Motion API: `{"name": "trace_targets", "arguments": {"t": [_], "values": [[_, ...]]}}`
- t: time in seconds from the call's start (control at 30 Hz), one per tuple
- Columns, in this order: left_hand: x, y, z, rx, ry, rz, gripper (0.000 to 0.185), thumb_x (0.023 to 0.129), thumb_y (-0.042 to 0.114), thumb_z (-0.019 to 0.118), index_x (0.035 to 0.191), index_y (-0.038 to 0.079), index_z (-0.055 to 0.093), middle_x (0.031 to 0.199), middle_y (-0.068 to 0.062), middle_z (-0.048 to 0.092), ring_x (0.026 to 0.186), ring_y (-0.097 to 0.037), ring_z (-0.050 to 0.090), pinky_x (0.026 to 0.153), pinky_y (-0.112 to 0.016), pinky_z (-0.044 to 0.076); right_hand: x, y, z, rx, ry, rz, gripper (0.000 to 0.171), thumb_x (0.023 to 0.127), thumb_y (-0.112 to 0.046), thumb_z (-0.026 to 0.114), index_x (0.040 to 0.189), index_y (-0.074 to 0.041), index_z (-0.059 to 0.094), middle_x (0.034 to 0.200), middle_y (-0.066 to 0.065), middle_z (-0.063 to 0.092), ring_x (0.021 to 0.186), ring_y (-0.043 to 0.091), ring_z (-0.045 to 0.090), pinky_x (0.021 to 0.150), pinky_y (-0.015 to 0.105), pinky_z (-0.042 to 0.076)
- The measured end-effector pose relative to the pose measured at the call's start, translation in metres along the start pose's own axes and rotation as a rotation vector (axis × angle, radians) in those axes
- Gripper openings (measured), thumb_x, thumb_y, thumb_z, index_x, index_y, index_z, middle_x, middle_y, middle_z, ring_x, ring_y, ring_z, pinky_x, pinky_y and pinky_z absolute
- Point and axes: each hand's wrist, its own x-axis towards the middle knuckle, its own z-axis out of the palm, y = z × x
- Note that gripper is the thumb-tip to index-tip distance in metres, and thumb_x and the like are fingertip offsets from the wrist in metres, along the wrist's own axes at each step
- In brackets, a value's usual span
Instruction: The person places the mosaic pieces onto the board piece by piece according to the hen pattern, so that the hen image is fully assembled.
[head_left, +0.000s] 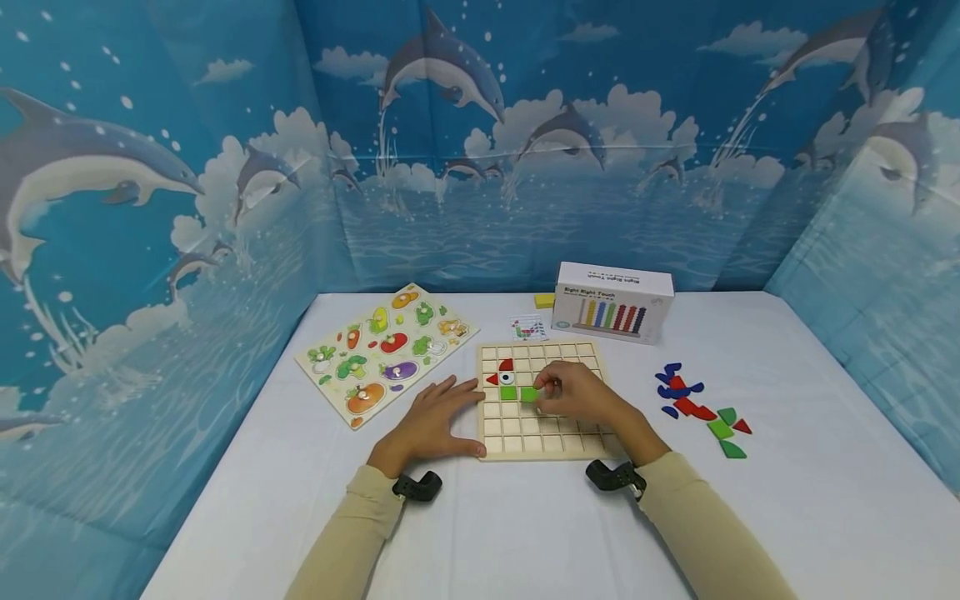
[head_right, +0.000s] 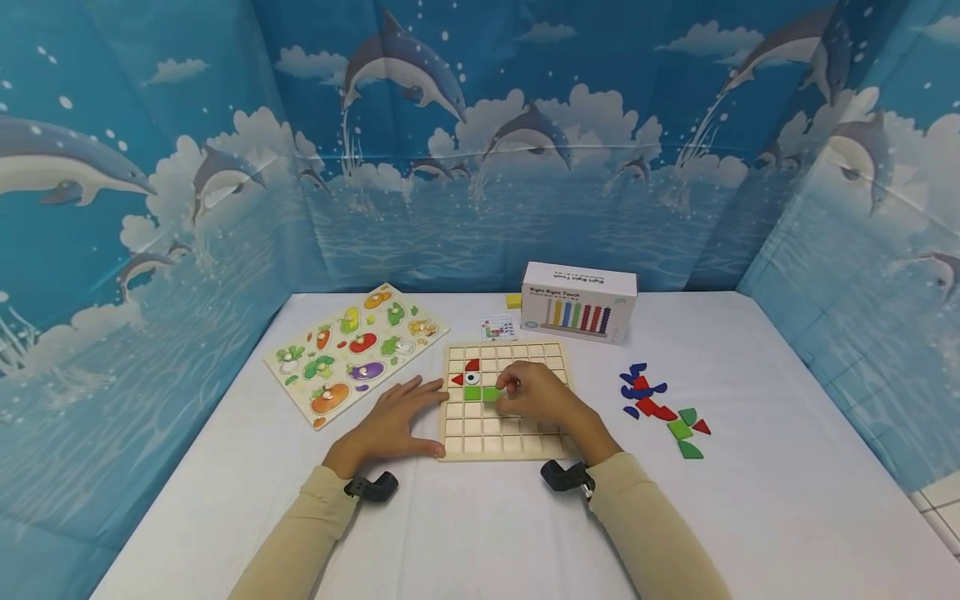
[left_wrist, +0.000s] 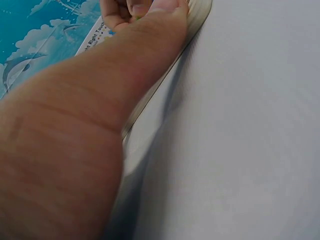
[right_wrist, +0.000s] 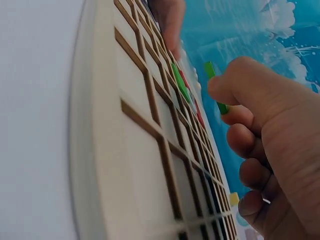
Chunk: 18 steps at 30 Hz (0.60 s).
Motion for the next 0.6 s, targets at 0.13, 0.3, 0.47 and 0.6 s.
{"name": "trace_targets", "arguments": {"t": [0.13,0.3,0.47,0.6], "values": [[0.0,0.0,0.002,0.01,0.008,0.007,0.096,0.076,0.079,0.066,0.153,0.027,0.045,0.165,0.007,0.027,0.153,-0.029,0.015,0.119,-0.056,0.014,0.004,-0.005,0.011,-0.027,-0.027,-0.009,0.02,0.084,-0.019,0.083,0.096,-0.011,0.07,0.081,-0.004,0.06,0.075,0.014,0.055,0.067,0.03,0.049],[0.0,0.001,0.001,0.0,-0.001,0.009,0.096,0.077,0.079,0.067,0.154,0.028,0.044,0.165,0.008,0.026,0.153,-0.028,0.013,0.119,-0.054,0.013,0.006,-0.006,0.022,-0.078,-0.072,0.014,0.018,0.086,-0.023,0.082,0.096,-0.015,0.07,0.078,-0.009,0.058,0.073,0.01,0.053,0.066,0.029,0.048],[-0.001,0.001,0.0,0.007,0.006,0.01,0.096,0.077,0.078,0.068,0.154,0.027,0.044,0.165,0.008,0.026,0.153,-0.029,0.014,0.119,-0.054,0.014,0.006,-0.008,0.024,-0.106,-0.066,-0.016,0.016,0.086,-0.021,0.082,0.096,-0.014,0.071,0.077,-0.01,0.057,0.072,0.009,0.052,0.066,0.029,0.047],[-0.001,0.001,0.001,0.013,0.005,-0.001,0.096,0.076,0.079,0.067,0.154,0.028,0.044,0.165,0.008,0.026,0.153,-0.027,0.014,0.119,-0.053,0.013,0.007,-0.011,0.024,-0.097,-0.068,-0.017,0.015,0.086,-0.02,0.082,0.096,-0.013,0.072,0.077,-0.01,0.058,0.072,0.01,0.053,0.066,0.03,0.047]]}}
